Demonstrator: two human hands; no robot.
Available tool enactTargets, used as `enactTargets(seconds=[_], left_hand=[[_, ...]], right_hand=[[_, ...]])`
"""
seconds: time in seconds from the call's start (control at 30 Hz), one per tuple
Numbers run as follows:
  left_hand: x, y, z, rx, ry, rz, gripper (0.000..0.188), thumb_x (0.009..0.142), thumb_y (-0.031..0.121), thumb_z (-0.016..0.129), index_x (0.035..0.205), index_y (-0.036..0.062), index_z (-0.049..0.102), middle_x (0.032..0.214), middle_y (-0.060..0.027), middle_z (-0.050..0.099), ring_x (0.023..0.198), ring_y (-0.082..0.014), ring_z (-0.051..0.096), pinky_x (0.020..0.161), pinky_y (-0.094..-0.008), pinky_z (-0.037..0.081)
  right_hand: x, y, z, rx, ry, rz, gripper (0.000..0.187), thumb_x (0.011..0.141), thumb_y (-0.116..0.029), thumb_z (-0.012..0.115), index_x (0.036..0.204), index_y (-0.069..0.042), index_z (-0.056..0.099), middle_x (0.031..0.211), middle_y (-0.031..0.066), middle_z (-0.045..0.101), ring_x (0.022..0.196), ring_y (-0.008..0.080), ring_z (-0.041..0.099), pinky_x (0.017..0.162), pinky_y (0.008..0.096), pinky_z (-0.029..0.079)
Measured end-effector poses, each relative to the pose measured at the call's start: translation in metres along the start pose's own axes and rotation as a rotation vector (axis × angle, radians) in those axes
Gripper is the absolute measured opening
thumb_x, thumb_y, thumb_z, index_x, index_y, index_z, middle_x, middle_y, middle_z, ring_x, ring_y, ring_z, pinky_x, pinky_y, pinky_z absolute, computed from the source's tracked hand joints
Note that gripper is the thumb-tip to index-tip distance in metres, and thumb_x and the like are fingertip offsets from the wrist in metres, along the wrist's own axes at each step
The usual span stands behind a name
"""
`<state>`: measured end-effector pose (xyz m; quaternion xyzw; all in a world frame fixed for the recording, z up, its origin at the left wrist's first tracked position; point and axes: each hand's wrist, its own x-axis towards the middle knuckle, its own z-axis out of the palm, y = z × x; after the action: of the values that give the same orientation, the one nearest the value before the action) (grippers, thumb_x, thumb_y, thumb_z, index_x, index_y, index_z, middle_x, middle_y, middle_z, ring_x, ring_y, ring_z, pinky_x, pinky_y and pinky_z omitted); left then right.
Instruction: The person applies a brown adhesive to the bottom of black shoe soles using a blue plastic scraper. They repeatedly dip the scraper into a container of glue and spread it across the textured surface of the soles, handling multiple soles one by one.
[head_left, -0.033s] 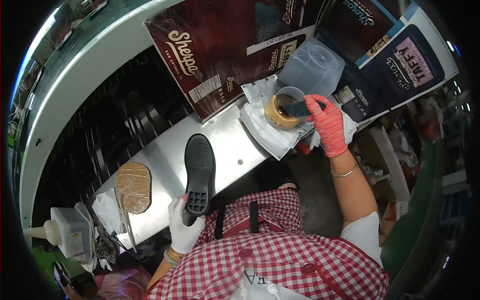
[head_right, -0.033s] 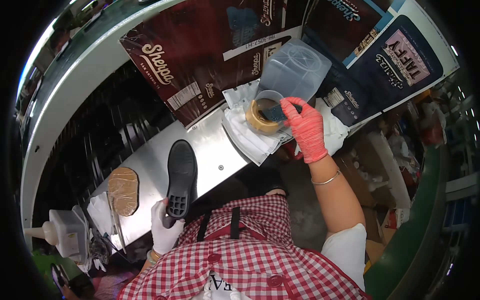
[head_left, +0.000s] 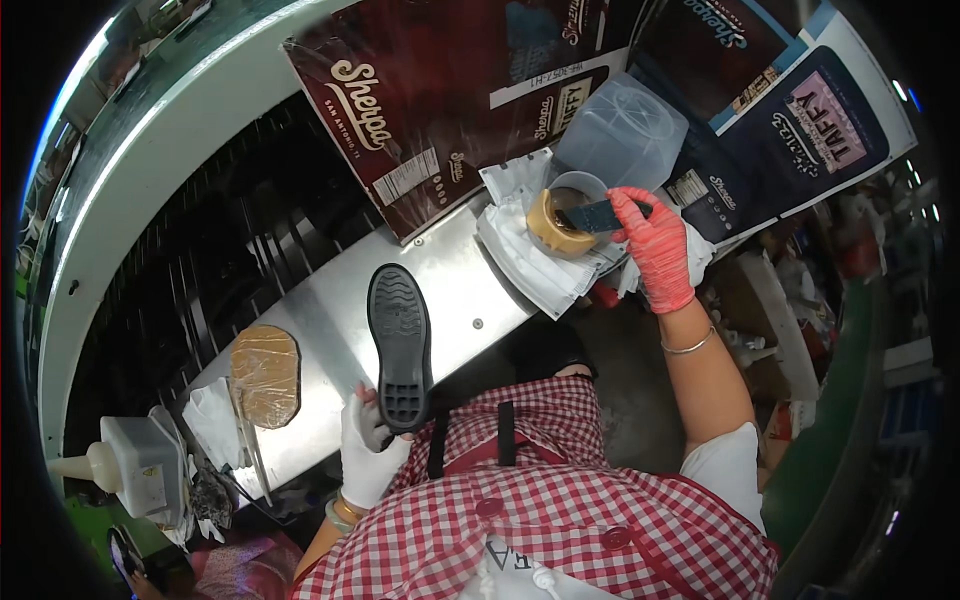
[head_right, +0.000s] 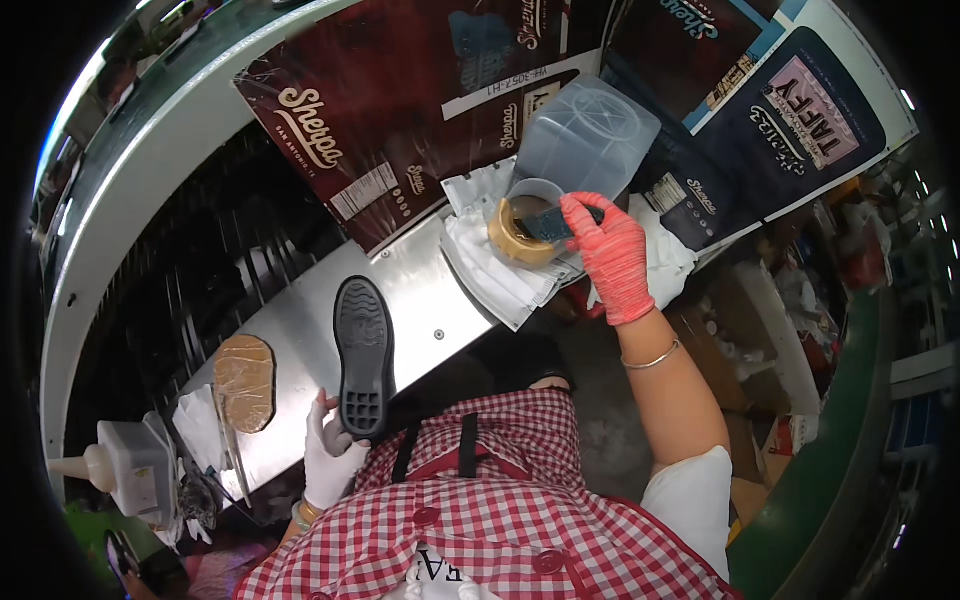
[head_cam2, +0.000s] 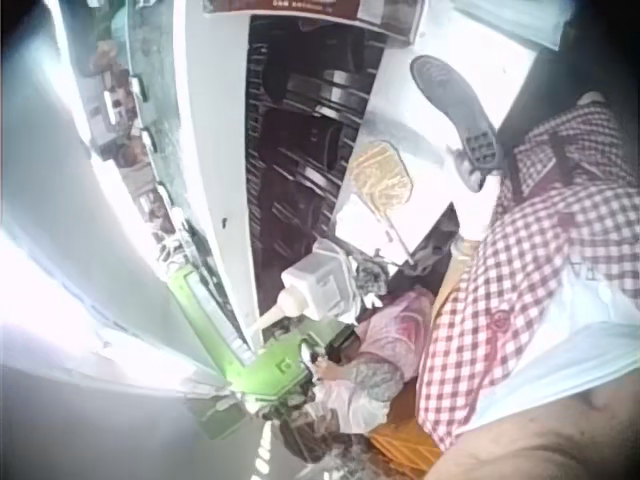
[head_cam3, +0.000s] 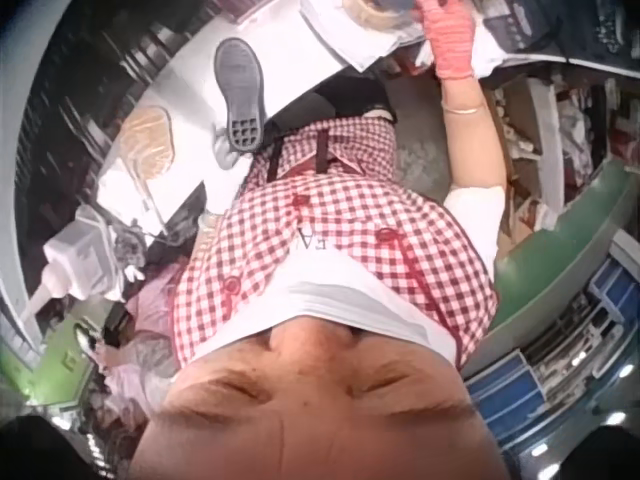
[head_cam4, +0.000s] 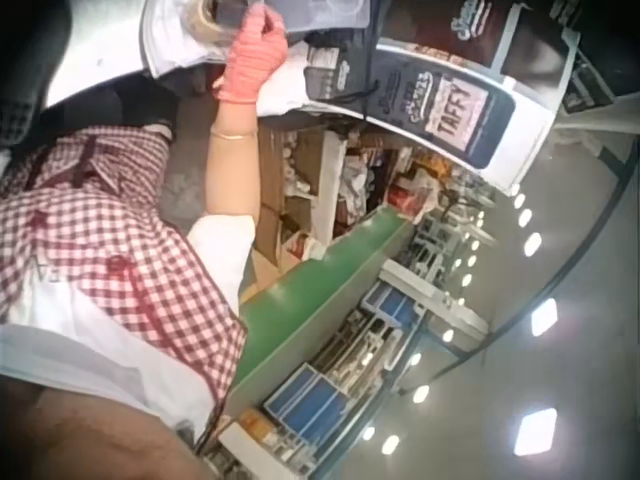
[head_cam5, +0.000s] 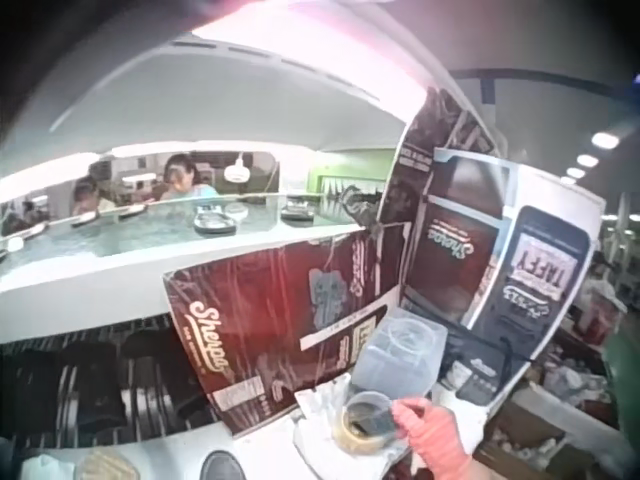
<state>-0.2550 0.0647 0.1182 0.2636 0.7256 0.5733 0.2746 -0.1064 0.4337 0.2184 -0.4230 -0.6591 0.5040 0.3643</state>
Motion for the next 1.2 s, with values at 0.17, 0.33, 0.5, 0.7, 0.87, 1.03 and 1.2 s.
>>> enactTargets(seconds=[0.17,0.33,0.5,0.7,0.87,1.03,1.2], left_hand=[[0.033,-0.002,0.007,-0.355,-0.190,-0.175,0.046,0.092,0.017,0.047,0.132,-0.0031,0.037,0.122,-0.0194,0.050,0.112,-0.0269,0.052,0.092,-0.0372,0.047],[0.053,0.016,0.025,-0.857,-0.159,-0.422,0.048,0.097,0.033,0.036,0.128,-0.0039,0.043,0.114,-0.0273,0.055,0.110,-0.0338,0.056,0.089,-0.0407,0.050],[0.055,0.018,0.032,-1.227,-0.136,-0.542,0.045,0.099,0.032,0.033,0.131,0.0009,0.040,0.121,-0.0207,0.054,0.107,-0.0361,0.058,0.081,-0.0448,0.055],[0.058,0.019,0.035,-1.160,-0.240,-0.360,0.054,0.097,0.036,0.036,0.144,0.0129,0.021,0.131,-0.0172,0.046,0.107,-0.0341,0.058,0.078,-0.0410,0.057],[0.058,0.027,0.041,-1.068,-0.261,-0.264,0.080,0.088,0.066,0.033,0.143,0.0091,0.024,0.127,-0.0172,0.047,0.102,-0.0286,0.060,0.075,-0.0363,0.056],[0.052,0.030,0.040,-1.110,-0.343,-0.250,0.086,0.085,0.073,0.026,0.140,0.0072,0.028,0.122,-0.0183,0.051,0.102,-0.0267,0.059,0.078,-0.0328,0.055],[0.047,0.038,0.045,-1.152,-0.248,-0.307,0.082,0.085,0.073,0.028,0.133,0.0066,0.038,0.115,-0.0207,0.056,0.096,-0.0308,0.061,0.076,-0.0414,0.053]], right_hand=[[0.003,0.004,-0.010,0.030,-0.032,0.021,0.027,0.086,-0.025,0.066,0.100,-0.001,0.065,0.082,0.0026,0.064,0.059,0.0077,0.054,0.057,0.0204,0.044],[0.003,-0.001,-0.012,0.055,-0.044,0.007,0.027,0.086,-0.024,0.065,0.101,-0.001,0.065,0.087,0.0040,0.065,0.060,0.0071,0.054,0.058,0.0200,0.044],[0.009,0.005,-0.014,0.052,-0.114,0.019,0.027,0.087,-0.024,0.064,0.100,0.000,0.065,0.084,0.0030,0.065,0.058,0.0052,0.054,0.054,0.0175,0.042],[-0.007,0.020,-0.013,0.389,-0.115,0.131,0.024,0.091,-0.025,0.058,0.098,-0.003,0.064,0.072,-0.0002,0.061,0.050,0.0010,0.049,0.042,0.0148,0.033],[-0.086,-0.027,0.049,0.403,-0.318,0.159,0.025,0.093,-0.025,0.056,0.099,-0.002,0.063,0.076,0.0025,0.063,0.052,0.0054,0.057,0.045,0.0143,0.041],[-0.114,-0.027,0.086,0.484,-0.393,0.199,0.025,0.091,-0.024,0.060,0.100,-0.001,0.064,0.084,0.0054,0.065,0.059,0.0078,0.061,0.049,0.0166,0.045],[-0.119,-0.025,0.096,0.434,-0.402,0.197,0.024,0.091,-0.023,0.059,0.100,-0.002,0.064,0.082,0.0051,0.065,0.060,0.0079,0.061,0.049,0.0173,0.045]])
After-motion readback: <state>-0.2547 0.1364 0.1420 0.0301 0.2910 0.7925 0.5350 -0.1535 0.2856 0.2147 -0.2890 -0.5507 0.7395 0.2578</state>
